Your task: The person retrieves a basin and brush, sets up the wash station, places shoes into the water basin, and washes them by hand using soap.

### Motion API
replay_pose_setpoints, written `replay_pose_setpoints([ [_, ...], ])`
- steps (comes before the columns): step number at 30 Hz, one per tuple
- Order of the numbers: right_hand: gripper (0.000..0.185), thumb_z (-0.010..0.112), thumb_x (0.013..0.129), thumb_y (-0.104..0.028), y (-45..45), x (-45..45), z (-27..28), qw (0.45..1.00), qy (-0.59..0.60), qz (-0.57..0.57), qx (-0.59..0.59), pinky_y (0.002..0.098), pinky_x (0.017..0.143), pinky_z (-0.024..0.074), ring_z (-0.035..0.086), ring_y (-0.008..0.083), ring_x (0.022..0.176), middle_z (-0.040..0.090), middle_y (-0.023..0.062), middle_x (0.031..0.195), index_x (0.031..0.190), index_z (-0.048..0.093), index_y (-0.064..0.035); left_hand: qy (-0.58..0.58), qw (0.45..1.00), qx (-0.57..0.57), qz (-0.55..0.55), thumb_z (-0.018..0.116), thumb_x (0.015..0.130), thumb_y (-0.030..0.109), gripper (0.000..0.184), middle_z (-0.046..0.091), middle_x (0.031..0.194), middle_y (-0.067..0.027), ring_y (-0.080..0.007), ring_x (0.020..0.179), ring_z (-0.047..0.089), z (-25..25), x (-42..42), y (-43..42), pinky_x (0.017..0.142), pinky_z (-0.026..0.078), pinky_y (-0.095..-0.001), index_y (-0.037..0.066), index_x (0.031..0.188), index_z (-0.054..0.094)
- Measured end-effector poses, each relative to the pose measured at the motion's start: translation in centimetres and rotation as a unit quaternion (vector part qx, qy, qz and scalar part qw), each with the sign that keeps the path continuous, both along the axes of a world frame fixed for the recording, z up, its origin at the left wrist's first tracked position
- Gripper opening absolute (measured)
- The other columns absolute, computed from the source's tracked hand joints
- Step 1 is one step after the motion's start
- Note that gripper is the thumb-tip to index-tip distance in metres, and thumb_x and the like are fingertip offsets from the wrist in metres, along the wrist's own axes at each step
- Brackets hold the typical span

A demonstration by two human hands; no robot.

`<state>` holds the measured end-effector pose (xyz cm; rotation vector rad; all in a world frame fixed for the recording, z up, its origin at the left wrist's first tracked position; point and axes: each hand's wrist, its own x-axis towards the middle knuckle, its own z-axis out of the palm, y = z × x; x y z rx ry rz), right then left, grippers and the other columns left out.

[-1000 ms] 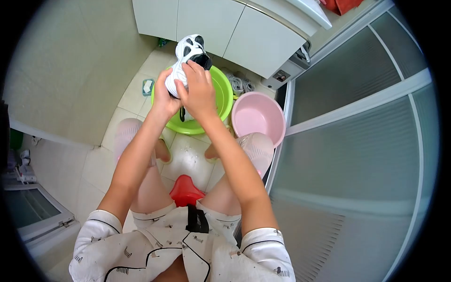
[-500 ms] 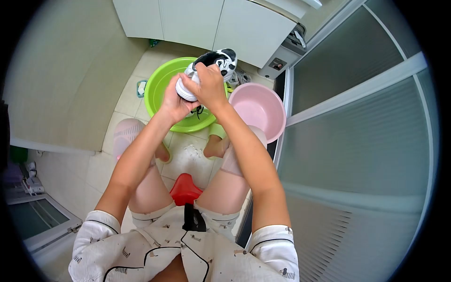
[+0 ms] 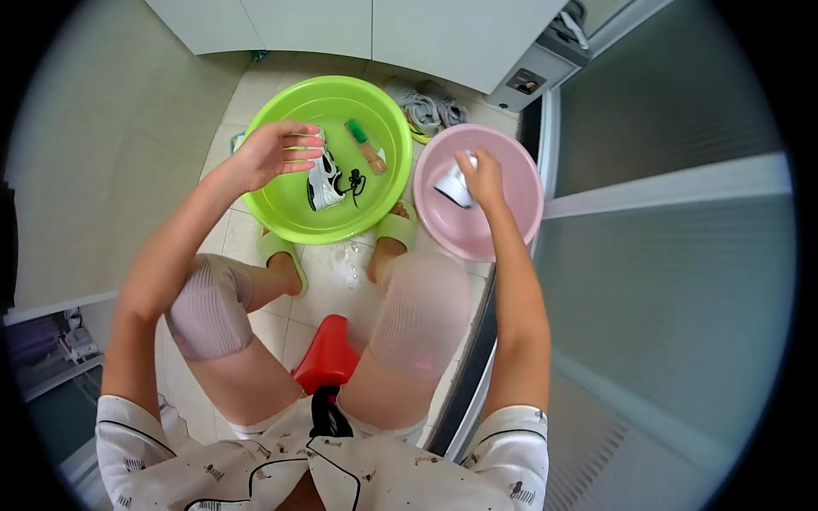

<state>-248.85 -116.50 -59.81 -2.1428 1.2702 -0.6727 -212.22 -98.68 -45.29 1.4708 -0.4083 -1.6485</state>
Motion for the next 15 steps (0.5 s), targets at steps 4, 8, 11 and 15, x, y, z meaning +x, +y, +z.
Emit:
replay_pose_setpoints([
  [4,0.033,0.072,0.086,-0.03,0.8,-3.6,-7.0,0.992,0.122,-0.002,-0.016,0.0487,0.068,0.0492,0.064,0.0435,0.076,0.065,0.0252,0.079,0.092,0.063,0.0009,-0.077,0.993,0.081,-0.026,0.053,0.095,0.026,0.031,0.062,0.107,-0.0077,-0.0201,0.096,0.063,-8.9,5.4,-1.4,0.084,0.053,-0.0338,0.004,0.116,0.059],
  [8,0.027,0.076,0.083,-0.025,2.7,-5.1,-11.6,0.971,0.235,0.037,-0.023,0.0442,0.065,0.0495,0.064,0.0383,0.073,0.065,0.0196,0.075,0.086,0.062,-0.0011,-0.138,0.977,0.161,-0.015,0.058,0.091,0.023,0.03,0.063,0.101,-0.0056,-0.0181,0.09,0.062,-17.4,8.0,-0.6,0.078,0.053,-0.0315,0.005,0.114,0.061],
  [11,0.022,0.074,0.083,-0.02,2.5,-2.4,-10.2,0.963,0.262,0.066,0.012,0.0433,0.065,0.05,0.064,0.0356,0.072,0.065,0.0164,0.075,0.082,0.062,-0.002,-0.177,0.969,0.152,-0.078,0.063,0.087,0.022,0.031,0.063,0.098,-0.0057,-0.0168,0.086,0.06,-23.0,8.3,-0.3,0.074,0.051,-0.0305,0.005,0.113,0.062],
  [15,0.014,0.07,0.084,-0.014,2.5,8.9,-4.1,0.986,0.111,0.117,-0.03,0.0412,0.065,0.0509,0.062,0.0343,0.071,0.065,0.0148,0.076,0.083,0.062,-0.0026,-0.244,0.959,0.14,-0.034,0.066,0.085,0.022,0.038,0.064,0.099,-0.0097,-0.0194,0.088,0.062,-27.1,7.0,-0.7,0.076,0.05,-0.0316,0.001,0.116,0.061],
])
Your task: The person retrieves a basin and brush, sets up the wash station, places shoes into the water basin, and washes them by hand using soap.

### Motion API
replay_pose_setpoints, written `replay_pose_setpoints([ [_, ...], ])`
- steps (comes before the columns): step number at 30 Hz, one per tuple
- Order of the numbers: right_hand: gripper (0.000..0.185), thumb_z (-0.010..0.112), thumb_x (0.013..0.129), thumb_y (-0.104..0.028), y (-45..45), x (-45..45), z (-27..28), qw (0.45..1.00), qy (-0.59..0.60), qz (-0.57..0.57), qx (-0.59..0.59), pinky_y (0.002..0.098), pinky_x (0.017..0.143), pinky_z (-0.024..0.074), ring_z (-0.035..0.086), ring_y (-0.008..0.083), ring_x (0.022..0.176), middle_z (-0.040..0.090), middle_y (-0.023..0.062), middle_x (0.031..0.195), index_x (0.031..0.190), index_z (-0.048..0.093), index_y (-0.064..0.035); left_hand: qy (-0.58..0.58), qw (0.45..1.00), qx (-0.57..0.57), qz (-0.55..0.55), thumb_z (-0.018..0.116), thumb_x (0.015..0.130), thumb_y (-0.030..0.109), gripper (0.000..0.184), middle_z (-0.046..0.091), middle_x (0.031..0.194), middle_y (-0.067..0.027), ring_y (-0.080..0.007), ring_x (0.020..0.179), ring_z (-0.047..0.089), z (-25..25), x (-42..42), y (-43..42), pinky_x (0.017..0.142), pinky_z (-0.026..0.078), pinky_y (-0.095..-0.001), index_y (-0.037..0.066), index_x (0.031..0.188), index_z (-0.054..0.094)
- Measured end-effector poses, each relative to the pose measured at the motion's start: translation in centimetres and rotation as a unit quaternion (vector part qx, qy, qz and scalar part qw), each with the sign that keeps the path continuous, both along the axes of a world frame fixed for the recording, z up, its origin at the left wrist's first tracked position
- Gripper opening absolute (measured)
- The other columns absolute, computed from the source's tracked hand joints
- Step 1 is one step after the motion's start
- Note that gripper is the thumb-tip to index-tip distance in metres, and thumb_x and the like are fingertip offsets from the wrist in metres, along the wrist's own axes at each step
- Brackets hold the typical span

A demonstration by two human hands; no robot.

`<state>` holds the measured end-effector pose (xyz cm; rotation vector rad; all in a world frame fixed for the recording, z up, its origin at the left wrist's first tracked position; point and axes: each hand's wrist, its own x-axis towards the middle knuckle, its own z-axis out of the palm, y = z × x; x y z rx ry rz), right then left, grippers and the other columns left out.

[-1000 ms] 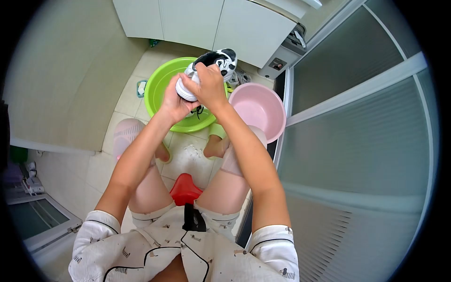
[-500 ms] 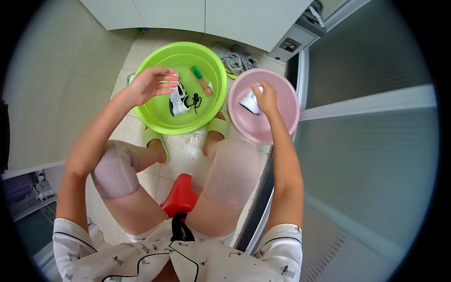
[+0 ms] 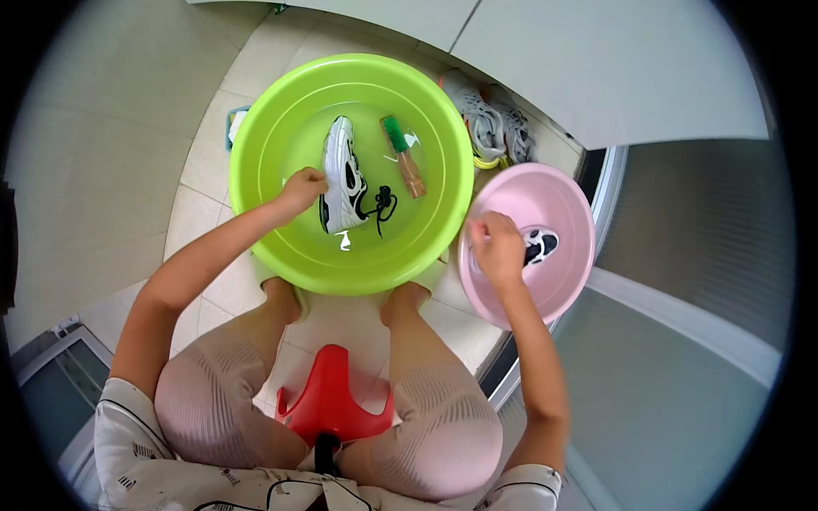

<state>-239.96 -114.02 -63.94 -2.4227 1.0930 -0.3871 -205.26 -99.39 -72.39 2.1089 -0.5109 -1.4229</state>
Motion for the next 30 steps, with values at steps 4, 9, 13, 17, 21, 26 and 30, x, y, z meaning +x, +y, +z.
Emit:
replay_pose_setpoints([
  [4,0.02,0.068,0.09,-0.018,1.4,11.0,-1.7,0.946,-0.068,0.022,0.317,0.0322,0.058,0.0508,0.064,0.0166,0.067,0.068,0.0115,0.085,0.094,0.063,0.0006,-0.096,0.993,-0.072,0.012,0.066,0.084,0.022,0.046,0.064,0.104,-0.0156,-0.0262,0.092,0.063,-4.4,-0.7,0.4,0.082,0.05,-0.0355,-0.002,0.122,0.057],
  [9,0.052,0.062,0.096,-0.036,5.4,20.3,-9.8,0.737,0.049,-0.203,0.643,0.0324,0.066,0.0581,0.06,0.0162,0.079,0.058,0.0113,0.116,0.136,0.046,-0.0076,-0.087,0.989,-0.1,0.067,0.065,0.083,0.023,0.051,0.062,0.113,-0.0213,-0.033,0.097,0.063,-6.0,-0.2,2.0,0.085,0.051,-0.0398,-0.004,0.126,0.054],
  [13,0.045,0.059,0.097,-0.036,6.0,22.0,-12.4,0.569,-0.097,-0.381,0.722,0.0381,0.067,0.0615,0.058,0.0197,0.081,0.053,0.0075,0.109,0.129,0.044,-0.0091,-0.041,0.99,-0.098,0.097,0.066,0.082,0.022,0.049,0.061,0.111,-0.0217,-0.0333,0.097,0.063,-7.2,-0.8,3.5,0.086,0.051,-0.041,-0.003,0.123,0.056],
  [17,0.028,0.052,0.101,-0.039,7.0,22.7,-14.6,0.456,-0.142,-0.444,0.758,0.0289,0.047,0.0469,0.044,0.0149,0.06,0.045,0.004,0.085,0.11,0.046,-0.0138,-0.09,0.987,-0.117,0.069,0.073,0.081,0.017,0.048,0.063,0.105,-0.0158,-0.0257,0.096,0.063,-7.3,-1.5,4.6,0.085,0.051,-0.0363,-0.002,0.122,0.055],
  [21,0.027,0.046,0.103,-0.039,8.4,22.3,-12.8,0.43,-0.145,-0.469,0.757,0.0237,0.038,0.0147,0.026,0.0097,0.044,0.033,0.0001,0.066,0.09,0.039,-0.0165,-0.102,0.986,-0.103,0.087,0.082,0.074,0.02,0.055,0.063,0.105,-0.0155,-0.0257,0.097,0.062,-4.6,-1.0,4.4,0.085,0.051,-0.0349,-0.002,0.116,0.055],
  [26,0.03,0.041,0.104,-0.045,8.7,21.3,-11.1,0.376,-0.195,-0.367,0.828,0.0226,0.036,0.0158,0.027,0.0078,0.042,0.042,-0.0014,0.068,0.096,0.044,-0.0164,-0.038,0.982,-0.08,0.167,0.088,0.061,0.031,0.075,0.061,0.109,-0.0248,-0.0366,0.098,0.062,-1.9,-0.7,3.9,0.086,0.05,-0.0396,-0.003,0.119,0.053],
  [30,0.031,0.036,0.104,-0.042,8.7,21.3,-10.1,0.379,-0.223,-0.268,0.857,0.0215,0.034,0.0181,0.028,0.0059,0.041,0.052,-0.0028,0.074,0.102,0.053,-0.016,-0.144,0.975,-0.143,0.092,0.088,0.057,0.029,0.081,0.06,0.111,-0.0229,-0.0377,0.103,0.059,2.0,-0.4,3.3,0.09,0.049,-0.041,-0.003,0.122,0.051],
])
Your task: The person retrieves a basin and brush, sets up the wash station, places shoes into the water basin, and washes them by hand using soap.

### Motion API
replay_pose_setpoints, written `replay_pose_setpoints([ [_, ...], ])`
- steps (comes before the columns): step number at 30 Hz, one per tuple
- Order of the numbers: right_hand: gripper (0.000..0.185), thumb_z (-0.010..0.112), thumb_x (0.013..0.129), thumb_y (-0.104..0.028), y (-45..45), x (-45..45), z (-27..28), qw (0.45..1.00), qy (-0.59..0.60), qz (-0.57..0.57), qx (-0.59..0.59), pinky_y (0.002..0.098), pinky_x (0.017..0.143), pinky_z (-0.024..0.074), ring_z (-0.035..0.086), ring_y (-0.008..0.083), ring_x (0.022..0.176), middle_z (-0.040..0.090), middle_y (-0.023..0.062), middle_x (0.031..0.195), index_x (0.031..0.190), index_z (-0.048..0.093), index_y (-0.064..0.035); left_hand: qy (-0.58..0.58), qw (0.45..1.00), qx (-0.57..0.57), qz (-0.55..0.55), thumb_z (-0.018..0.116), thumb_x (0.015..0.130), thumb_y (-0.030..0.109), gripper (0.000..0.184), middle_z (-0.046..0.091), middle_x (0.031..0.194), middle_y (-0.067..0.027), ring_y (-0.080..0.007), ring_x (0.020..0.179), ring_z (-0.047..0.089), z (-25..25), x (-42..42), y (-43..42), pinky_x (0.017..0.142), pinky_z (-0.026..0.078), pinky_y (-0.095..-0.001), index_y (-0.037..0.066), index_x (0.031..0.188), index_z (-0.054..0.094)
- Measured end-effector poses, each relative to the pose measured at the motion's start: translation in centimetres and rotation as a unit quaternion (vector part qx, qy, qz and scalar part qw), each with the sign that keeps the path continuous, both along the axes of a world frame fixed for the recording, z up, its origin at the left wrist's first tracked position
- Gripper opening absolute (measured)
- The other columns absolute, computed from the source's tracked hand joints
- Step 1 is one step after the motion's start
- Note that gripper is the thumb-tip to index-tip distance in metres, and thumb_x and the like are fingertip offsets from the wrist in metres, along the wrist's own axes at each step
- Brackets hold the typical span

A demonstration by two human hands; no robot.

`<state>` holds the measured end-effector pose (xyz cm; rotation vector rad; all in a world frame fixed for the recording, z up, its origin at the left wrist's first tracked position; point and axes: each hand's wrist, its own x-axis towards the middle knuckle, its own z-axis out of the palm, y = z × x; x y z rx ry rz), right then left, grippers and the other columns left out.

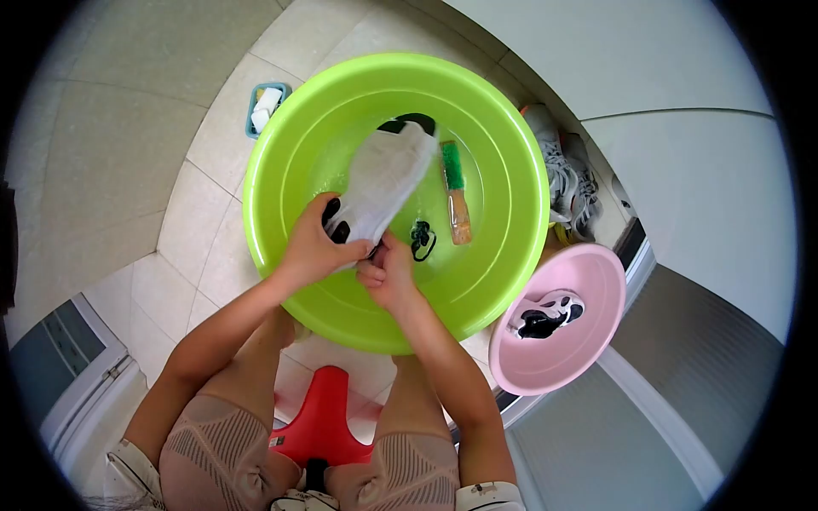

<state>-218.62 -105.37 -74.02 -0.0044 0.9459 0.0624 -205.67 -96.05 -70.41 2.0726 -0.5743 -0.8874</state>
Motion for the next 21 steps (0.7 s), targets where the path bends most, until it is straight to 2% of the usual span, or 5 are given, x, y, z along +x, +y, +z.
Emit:
replay_pose_setpoints([
  [2,0.03,0.036,0.104,-0.036,0.1,0.0,-0.2,0.999,-0.042,0.001,-0.012,0.0191,0.034,0.0201,0.03,0.005,0.041,0.058,-0.0019,0.074,0.102,0.057,-0.0146,-0.088,0.995,-0.021,-0.041,0.088,0.056,0.027,0.082,0.058,0.111,-0.0204,-0.0378,0.104,0.057,1.9,0.1,-0.4,0.09,0.047,-0.0427,-0.001,0.124,0.051],
  [7,0.027,0.041,0.103,-0.034,-0.2,1.7,1.0,0.995,0.024,-0.034,-0.092,0.0174,0.044,0.0317,0.042,0.0038,0.054,0.062,-0.005,0.088,0.109,0.059,-0.0141,-0.226,0.969,-0.069,-0.074,0.086,0.054,0.022,0.08,0.055,0.11,-0.0154,-0.0358,0.102,0.052,3.5,0.5,-0.7,0.087,0.041,-0.0461,0.004,0.124,0.053],
  [11,0.027,0.042,0.104,-0.033,-0.3,1.3,-0.1,0.989,-0.011,-0.017,-0.149,0.0177,0.053,0.0367,0.048,0.0031,0.066,0.063,-0.0062,0.1,0.116,0.059,-0.0153,-0.261,0.959,-0.072,-0.082,0.085,0.054,0.021,0.078,0.055,0.11,-0.0143,-0.0342,0.101,0.052,4.1,0.7,-0.8,0.084,0.039,-0.0449,0.005,0.124,0.053],
  [17,0.026,0.043,0.104,-0.031,-0.6,1.9,0.9,0.979,0.031,0.026,-0.202,0.022,0.057,0.0418,0.054,0.0045,0.072,0.063,-0.0038,0.102,0.116,0.059,-0.014,-0.294,0.95,-0.066,-0.079,0.084,0.055,0.02,0.077,0.055,0.11,-0.0133,-0.0336,0.1,0.052,4.4,1.0,-1.1,0.083,0.039,-0.0434,0.006,0.124,0.052],
  [21,0.026,0.047,0.103,-0.027,-0.8,2.8,3.0,0.965,0.042,0.043,-0.254,0.0251,0.059,0.0449,0.053,0.0063,0.069,0.063,-0.0018,0.1,0.119,0.059,-0.0093,-0.272,0.958,-0.071,-0.054,0.084,0.056,0.02,0.076,0.054,0.109,-0.0138,-0.0345,0.099,0.052,4.4,1.7,-1.2,0.083,0.04,-0.044,0.006,0.123,0.053],
])
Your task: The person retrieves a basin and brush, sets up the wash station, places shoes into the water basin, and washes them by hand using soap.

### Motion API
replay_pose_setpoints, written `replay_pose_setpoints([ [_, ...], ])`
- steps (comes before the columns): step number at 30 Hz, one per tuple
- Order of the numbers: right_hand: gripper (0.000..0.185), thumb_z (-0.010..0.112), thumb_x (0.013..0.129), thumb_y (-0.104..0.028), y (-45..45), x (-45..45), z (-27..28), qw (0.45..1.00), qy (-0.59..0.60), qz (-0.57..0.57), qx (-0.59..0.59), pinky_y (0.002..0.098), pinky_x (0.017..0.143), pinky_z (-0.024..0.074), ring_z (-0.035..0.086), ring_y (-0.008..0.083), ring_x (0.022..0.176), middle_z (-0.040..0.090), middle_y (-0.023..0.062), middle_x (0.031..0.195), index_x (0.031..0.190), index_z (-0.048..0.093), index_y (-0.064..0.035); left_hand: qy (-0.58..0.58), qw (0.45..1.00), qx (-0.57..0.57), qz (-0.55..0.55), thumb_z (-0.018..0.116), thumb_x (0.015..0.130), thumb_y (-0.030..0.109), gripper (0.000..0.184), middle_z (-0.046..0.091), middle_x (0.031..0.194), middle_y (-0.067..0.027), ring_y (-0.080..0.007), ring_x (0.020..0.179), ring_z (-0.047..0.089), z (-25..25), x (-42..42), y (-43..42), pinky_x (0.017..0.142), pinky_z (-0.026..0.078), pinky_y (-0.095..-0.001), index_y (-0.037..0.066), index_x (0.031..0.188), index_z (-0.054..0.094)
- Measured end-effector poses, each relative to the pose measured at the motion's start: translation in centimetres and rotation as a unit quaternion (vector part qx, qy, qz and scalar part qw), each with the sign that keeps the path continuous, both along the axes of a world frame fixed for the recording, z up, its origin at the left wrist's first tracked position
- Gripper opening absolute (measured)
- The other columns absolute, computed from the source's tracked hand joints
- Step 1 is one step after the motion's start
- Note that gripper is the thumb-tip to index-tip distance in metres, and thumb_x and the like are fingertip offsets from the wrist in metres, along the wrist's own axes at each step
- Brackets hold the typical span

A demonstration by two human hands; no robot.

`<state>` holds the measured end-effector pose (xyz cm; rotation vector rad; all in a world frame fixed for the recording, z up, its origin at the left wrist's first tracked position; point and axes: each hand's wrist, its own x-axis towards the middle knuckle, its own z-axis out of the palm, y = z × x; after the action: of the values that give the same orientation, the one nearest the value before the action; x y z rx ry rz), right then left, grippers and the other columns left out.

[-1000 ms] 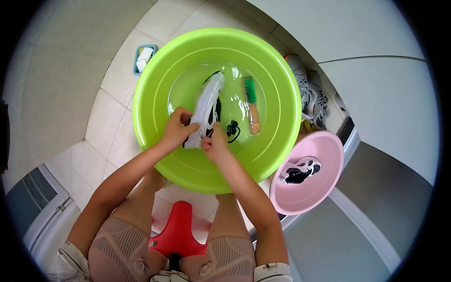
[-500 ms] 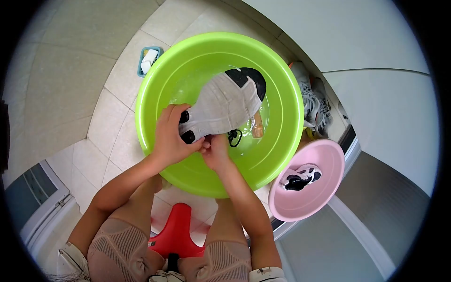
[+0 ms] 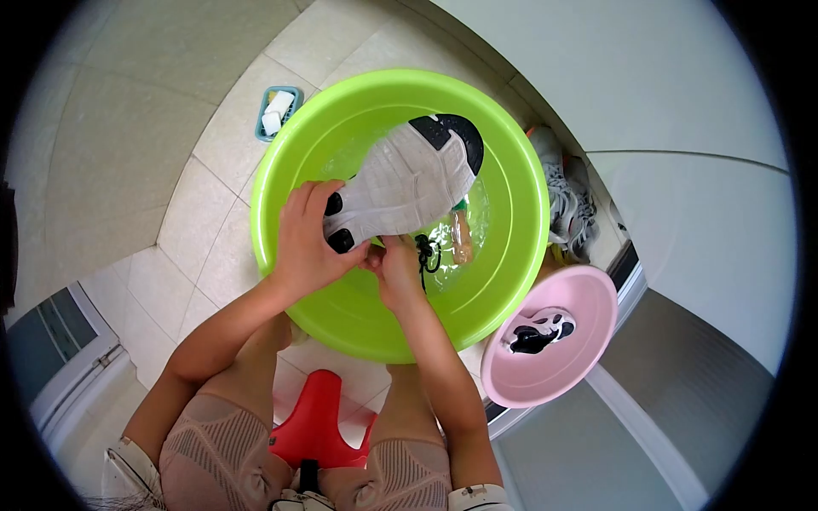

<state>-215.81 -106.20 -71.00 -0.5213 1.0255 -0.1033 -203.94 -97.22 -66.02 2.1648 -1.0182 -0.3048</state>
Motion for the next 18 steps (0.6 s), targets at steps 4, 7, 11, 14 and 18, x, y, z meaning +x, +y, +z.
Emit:
replay_pose_setpoints([
  [4,0.028,0.051,0.101,-0.024,-0.6,0.0,0.8,0.998,0.007,0.024,-0.055,0.0257,0.06,0.047,0.051,0.0064,0.065,0.064,0.0006,0.097,0.12,0.058,-0.0048,0.075,0.997,-0.028,0.002,0.086,0.058,0.021,0.076,0.057,0.11,-0.0145,-0.0336,0.102,0.056,-0.2,1.7,-0.1,0.086,0.045,-0.0421,0.007,0.125,0.053],
  [7,0.028,0.054,0.1,-0.019,-0.7,0.1,2.5,0.983,0.037,0.056,-0.171,0.0244,0.057,0.047,0.051,0.0055,0.063,0.064,0.0008,0.095,0.121,0.059,-0.0023,0.279,0.956,-0.089,0.018,0.086,0.066,0.023,0.078,0.06,0.114,-0.013,-0.0292,0.106,0.06,-1.1,3.5,0.7,0.09,0.048,-0.0383,0.009,0.134,0.049],
  [11,0.031,0.063,0.094,-0.009,-1.4,0.8,6.5,0.923,0.026,0.131,-0.36,0.0233,0.051,0.0444,0.051,0.0072,0.059,0.065,0.0039,0.095,0.123,0.06,-0.0004,0.649,0.725,-0.217,0.08,0.075,0.083,0.018,0.08,0.06,0.125,-0.0116,-0.0238,0.11,0.062,-1.7,5.5,1.5,0.095,0.049,-0.0376,0.011,0.15,0.033],
  [14,0.034,0.072,0.085,-0.004,-2.2,1.9,9.1,0.775,0.05,0.25,-0.579,0.0256,0.05,0.0431,0.052,0.0101,0.056,0.063,0.0066,0.095,0.117,0.061,-0.0031,0.764,0.575,-0.278,0.089,0.069,0.088,0.023,0.075,0.059,0.13,-0.0141,-0.0238,0.116,0.06,-1.0,6.4,2.2,0.099,0.05,-0.0392,0.007,0.151,0.031],
  [18,0.036,0.079,0.074,-0.002,-2.0,5.9,12.8,0.655,0.078,0.264,-0.704,0.0306,0.056,0.0454,0.056,0.019,0.063,0.06,0.0096,0.098,0.105,0.062,-0.0061,0.834,0.458,-0.302,0.062,0.059,0.095,0.033,0.055,0.064,0.126,-0.0153,-0.0265,0.108,0.066,-1.0,7.6,3.2,0.096,0.053,-0.0431,0.002,0.139,0.047],
])
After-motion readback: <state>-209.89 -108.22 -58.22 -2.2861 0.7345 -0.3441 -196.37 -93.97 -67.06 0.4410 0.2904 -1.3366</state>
